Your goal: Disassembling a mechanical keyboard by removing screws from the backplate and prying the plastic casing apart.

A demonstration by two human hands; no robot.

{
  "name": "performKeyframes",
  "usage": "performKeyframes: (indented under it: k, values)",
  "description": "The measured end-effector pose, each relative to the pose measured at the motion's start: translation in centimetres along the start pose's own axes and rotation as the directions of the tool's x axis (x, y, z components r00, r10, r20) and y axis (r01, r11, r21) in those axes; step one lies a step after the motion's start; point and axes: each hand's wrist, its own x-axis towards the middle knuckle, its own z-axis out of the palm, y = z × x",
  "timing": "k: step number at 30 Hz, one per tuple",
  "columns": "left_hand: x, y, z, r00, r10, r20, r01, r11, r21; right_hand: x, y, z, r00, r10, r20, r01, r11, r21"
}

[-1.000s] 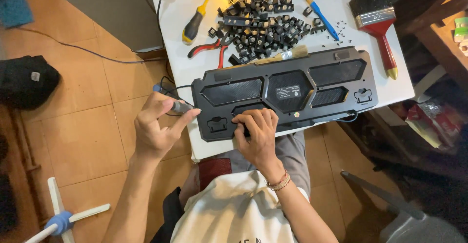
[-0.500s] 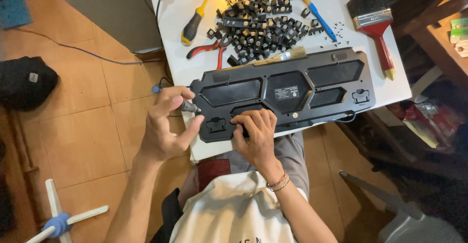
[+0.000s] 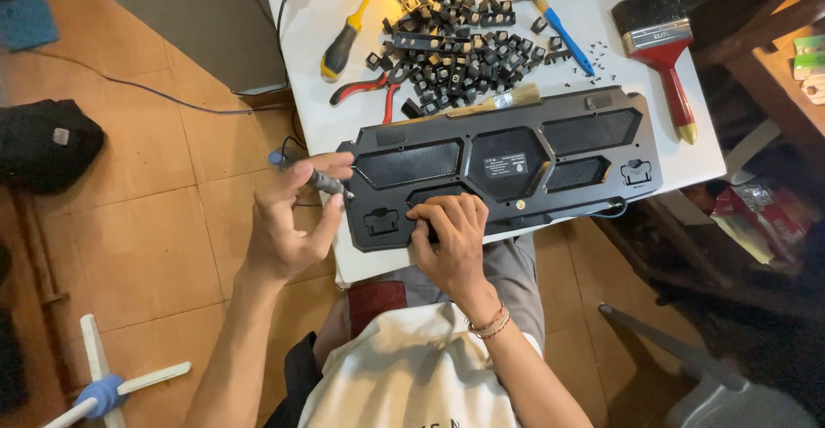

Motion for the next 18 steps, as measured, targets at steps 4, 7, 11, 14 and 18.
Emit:
performKeyframes:
  k: [4, 7, 11, 14, 18]
  values:
    - [-2.3, -1.9, -0.2, 0.997, 0.042, -0.060, -0.036, 0.993, 0.109, 0.2, -0.2, 0.0, 1.000, -0.004, -0.002, 0.004, 1.000, 0.002]
    - [-3.5, -2.9, -0.3, 0.994, -0.009, -0.105, 0.026, 0.987, 0.157, 0.0, -0.1, 0.1, 1.000, -0.008, -0.015, 0.007, 1.000, -0.007]
    - [-2.9, -2.3, 0.1, 0.985, 0.128, -0.116, -0.100, 0.971, 0.217, 0.0, -0.1, 0.0, 1.000, 0.009, 0.001, -0.009, 1.000, 0.001]
    - [-1.3, -0.7, 0.2, 0.992, 0.094, -0.082, -0.085, 0.990, 0.109, -0.1, 0.1, 0.2, 1.000, 0.009, 0.001, -0.009, 1.000, -0.001]
    - [-3.1, -2.2, -0.5, 0.996, 0.051, -0.071, -0.048, 0.998, 0.049, 0.0, -0.1, 0.1, 1.000, 0.010, -0.003, -0.010, 1.000, 0.009]
